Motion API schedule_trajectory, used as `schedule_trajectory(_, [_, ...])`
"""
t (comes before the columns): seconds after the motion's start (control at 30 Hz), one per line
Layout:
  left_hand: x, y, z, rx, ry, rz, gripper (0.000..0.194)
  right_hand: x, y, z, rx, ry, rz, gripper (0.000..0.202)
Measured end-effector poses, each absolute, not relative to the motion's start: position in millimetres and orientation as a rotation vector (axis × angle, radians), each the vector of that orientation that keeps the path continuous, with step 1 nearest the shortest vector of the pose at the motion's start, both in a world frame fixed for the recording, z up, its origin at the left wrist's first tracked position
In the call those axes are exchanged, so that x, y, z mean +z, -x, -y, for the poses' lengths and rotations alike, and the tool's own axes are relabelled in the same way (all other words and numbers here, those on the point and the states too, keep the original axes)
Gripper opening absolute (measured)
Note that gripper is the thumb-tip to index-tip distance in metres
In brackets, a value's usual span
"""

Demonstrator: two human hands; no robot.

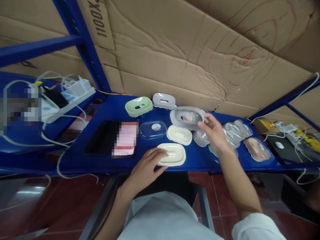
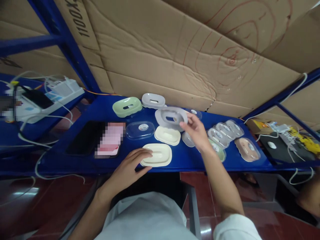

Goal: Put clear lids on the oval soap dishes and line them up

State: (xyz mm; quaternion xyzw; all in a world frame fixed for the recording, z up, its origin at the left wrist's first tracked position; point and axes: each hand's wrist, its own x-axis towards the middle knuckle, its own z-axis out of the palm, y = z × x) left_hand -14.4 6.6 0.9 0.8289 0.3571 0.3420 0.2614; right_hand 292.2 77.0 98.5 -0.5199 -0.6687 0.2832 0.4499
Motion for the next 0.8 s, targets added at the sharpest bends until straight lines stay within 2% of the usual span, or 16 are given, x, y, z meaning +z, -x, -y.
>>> schedule_trajectory(0.13, [3.4,18.4,-6.1,0.912,-2.122,-1.041,0.067,59.5,-281.8,-16.9,0.808,1.178,1.756,0.035])
schedule_trajectory(0.23, [6.7,20.0,-6.0,0.906,-2.055,-1.084,0.096,41.0,-278.9,-1.3,0.813,1.144,1.948,0.018])
schedule_trajectory(0.3, [7.5,20.0,-5.9,0.889,-2.058,-1.087,0.105,36.3,-278.6,-1.0,0.831,1.143,1.995,0.009])
schedule_trajectory(0.37, [6.3,19.3,-5.9,0.859,-2.126,-1.074,0.096,35.0,-278.5,-4.3,0.868,1.107,2.008,0.009])
schedule_trajectory(0.47, [1.3,17.3,-5.5,0.877,-2.265,-1.020,0.058,35.2,-278.0,-9.4,0.896,1.029,2.063,0.025])
schedule_trajectory(0.53, [-2.7,15.8,-5.3,0.945,-2.324,-0.994,0.041,35.5,-277.0,-9.4,0.829,1.000,2.134,0.036])
schedule_trajectory(0.6, [-5.5,14.6,-5.1,0.998,-2.362,-0.989,0.038,34.9,-275.3,-5.5,0.705,0.994,2.202,0.036])
schedule_trajectory(0.67, [-6.6,13.8,-5.1,1.018,-2.383,-0.998,0.039,32.4,-272.9,1.4,0.589,1.017,2.258,0.029])
schedule_trajectory(0.8, [-5.7,13.7,-4.5,1.033,-2.374,-1.009,0.039,20.6,-269.1,16.6,0.395,1.101,2.276,0.043])
